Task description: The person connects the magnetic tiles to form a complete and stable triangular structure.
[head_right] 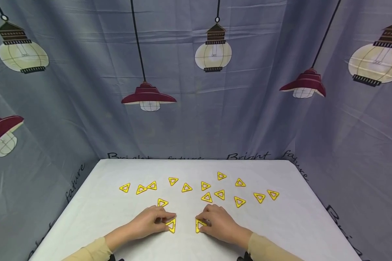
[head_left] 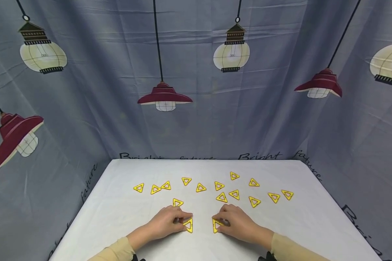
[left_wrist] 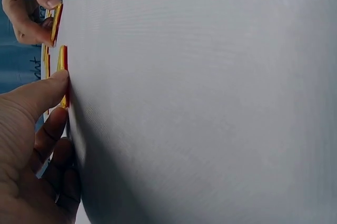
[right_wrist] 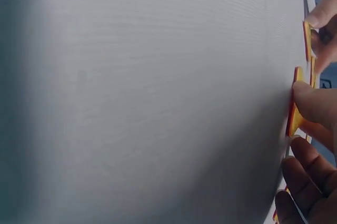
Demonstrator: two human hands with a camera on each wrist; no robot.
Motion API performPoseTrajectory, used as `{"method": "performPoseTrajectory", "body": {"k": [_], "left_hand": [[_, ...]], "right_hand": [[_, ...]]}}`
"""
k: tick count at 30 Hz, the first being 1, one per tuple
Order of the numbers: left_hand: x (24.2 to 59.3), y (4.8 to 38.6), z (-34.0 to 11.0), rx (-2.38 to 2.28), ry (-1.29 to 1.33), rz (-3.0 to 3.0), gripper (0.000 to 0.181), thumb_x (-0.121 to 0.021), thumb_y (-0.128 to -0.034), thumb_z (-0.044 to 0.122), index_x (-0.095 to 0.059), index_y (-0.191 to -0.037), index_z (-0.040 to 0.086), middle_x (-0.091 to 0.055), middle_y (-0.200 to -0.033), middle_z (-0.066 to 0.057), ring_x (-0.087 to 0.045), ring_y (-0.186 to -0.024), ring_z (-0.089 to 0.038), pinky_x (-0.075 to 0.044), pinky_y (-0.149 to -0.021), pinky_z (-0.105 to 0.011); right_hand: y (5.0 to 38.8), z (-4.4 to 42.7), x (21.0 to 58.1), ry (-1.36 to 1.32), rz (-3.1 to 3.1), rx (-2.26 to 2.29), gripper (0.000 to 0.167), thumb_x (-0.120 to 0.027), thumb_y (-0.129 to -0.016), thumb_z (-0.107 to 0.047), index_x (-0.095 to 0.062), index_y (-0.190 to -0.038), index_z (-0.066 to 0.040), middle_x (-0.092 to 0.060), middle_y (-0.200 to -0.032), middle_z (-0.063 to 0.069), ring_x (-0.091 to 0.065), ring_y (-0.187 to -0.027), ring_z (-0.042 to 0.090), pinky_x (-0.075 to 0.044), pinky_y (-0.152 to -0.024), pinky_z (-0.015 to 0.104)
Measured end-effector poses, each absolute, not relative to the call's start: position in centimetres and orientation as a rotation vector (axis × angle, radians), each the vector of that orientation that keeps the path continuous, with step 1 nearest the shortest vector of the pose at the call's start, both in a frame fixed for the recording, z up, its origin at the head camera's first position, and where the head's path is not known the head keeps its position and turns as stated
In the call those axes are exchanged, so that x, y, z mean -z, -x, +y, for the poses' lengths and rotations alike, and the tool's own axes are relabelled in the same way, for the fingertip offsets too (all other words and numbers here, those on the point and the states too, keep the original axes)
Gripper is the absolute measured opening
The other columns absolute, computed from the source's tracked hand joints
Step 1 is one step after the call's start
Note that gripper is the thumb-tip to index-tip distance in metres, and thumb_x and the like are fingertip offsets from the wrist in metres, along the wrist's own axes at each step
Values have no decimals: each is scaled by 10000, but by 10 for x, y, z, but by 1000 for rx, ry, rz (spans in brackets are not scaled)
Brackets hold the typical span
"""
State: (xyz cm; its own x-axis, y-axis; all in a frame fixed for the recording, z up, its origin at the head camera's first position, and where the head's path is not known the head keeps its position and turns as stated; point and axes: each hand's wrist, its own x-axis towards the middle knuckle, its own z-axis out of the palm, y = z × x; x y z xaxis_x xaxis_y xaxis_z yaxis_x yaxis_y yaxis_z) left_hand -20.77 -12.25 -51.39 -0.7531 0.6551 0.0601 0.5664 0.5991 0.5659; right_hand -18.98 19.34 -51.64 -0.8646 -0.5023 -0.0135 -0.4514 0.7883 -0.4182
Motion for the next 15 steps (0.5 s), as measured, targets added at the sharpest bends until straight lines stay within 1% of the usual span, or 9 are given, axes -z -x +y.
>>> {"method": "performPoseTrajectory", "body": {"k": [5, 10, 15], "left_hand": [[514, 206, -121, -896, -1010, 2671, 375, -804, -895, 359, -750, -1231, 202, -590, -877, 178, -504, -815, -49, -395, -769, -262], [516, 203, -117, -897, -935, 2720, 373, -833, -844, 437, -764, -1156, 244, -581, -868, 179, -498, -807, -46, -395, -759, -281], [520, 202, -113, -937, -917, 2749, 305, -840, -836, 426, -782, -1093, 273, -609, -888, 194, -523, -804, -23, -406, -746, -284]], "right_hand": [[187, 195, 518, 715, 2891, 621, 400, -806, -842, -504, -764, -1183, -301, -534, -970, -223, -449, -841, 19, -419, -746, 300], [182, 193, 520, 683, 2937, 645, 415, -820, -813, -523, -777, -1160, -300, -524, -947, -230, -436, -825, 17, -408, -752, 305], [179, 189, 522, 670, 2972, 667, 374, -840, -804, -476, -792, -1134, -305, -513, -917, -231, -419, -799, 23, -382, -736, 295]]}}
